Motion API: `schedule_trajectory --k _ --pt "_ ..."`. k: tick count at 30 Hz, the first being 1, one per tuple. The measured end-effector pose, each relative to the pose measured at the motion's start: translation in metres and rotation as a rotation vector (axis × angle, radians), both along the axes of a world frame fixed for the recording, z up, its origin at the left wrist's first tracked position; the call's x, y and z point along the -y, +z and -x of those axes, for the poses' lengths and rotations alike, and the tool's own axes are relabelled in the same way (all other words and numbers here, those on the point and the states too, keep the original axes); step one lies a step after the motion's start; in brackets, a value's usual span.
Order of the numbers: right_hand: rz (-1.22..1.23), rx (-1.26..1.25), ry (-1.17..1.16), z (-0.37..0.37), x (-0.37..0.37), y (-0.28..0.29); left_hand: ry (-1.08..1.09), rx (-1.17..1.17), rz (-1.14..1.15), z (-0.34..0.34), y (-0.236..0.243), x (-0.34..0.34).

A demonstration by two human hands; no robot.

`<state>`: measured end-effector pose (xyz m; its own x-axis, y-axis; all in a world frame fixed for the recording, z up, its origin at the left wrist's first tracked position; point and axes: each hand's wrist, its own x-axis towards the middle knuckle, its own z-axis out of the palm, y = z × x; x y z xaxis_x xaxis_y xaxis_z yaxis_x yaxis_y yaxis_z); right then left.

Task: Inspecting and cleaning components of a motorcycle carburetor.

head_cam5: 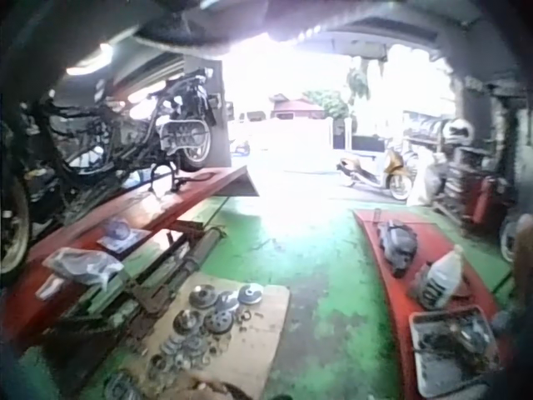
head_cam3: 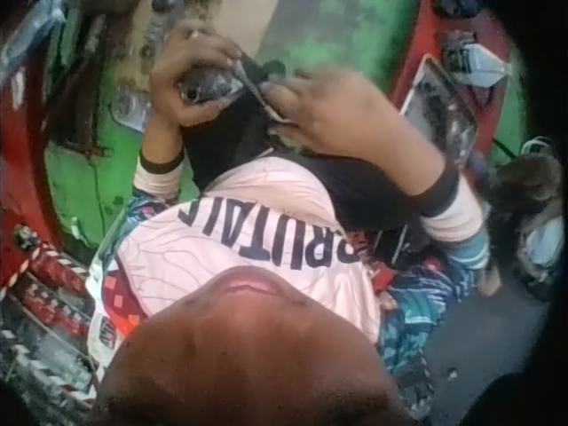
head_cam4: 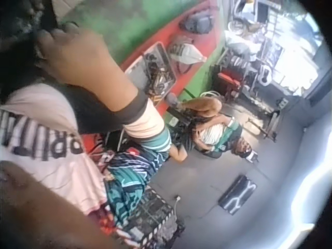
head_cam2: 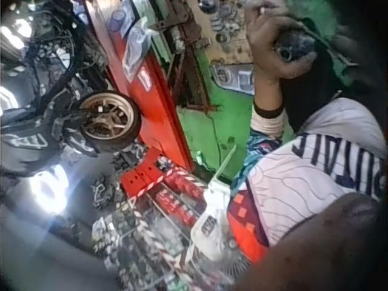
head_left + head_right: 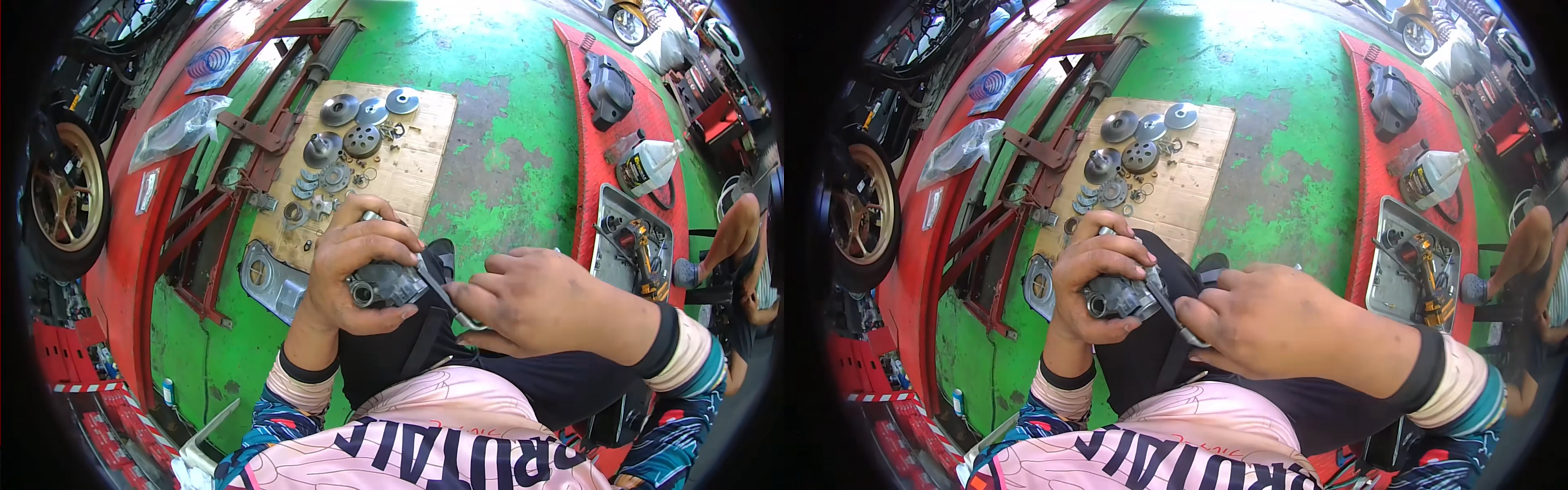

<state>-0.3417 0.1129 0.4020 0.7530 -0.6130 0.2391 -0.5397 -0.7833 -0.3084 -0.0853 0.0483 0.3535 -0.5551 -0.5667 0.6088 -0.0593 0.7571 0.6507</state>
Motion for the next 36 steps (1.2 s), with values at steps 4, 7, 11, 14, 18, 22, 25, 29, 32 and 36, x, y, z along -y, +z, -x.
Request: schedule_trajectory --k 4,7,11,14,18,22,25,29,32,36 --pt "-0.105 -0.179 0.021 -0.001 -0.003 0.019 -0.057 -0.024 -0.014 -0.003 0.0 0.002" --pt "-0.298 -0.205 -0.018 -0.001 -0.005 0.03 -0.062 0.0 0.028 0.003 0.005 -0.001" --pt "-0.336 -0.181 -0.055 0.0 -0.007 0.031 -0.024 0.015 0.063 0.006 0.008 -0.007" --pt "-0.369 -0.096 -0.079 0.001 -0.015 0.024 -0.011 0.03 0.09 0.006 0.011 -0.011" --pt "-0.401 0.066 -0.102 0.0 -0.017 0.012 0.0 0.034 0.088 0.004 0.013 -0.011" --pt "-0.469 0.323 -0.064 -0.002 -0.023 -0.005 0.001 0.049 0.082 0.004 0.015 -0.015" --pt "-0.527 0.448 -0.078 -0.005 -0.027 -0.01 -0.019 0.046 0.054 0.003 0.018 -0.016" --pt "-0.555 0.539 -0.031 -0.007 -0.026 -0.016 -0.001 0.038 0.047 0.004 0.021 -0.017" --pt "-0.594 0.615 -0.051 -0.009 -0.028 -0.022 -0.012 0.042 0.046 0.004 0.019 -0.017" --pt "-0.659 0.615 -0.089 -0.01 -0.029 -0.023 -0.033 0.054 0.054 0.005 0.016 -0.007"
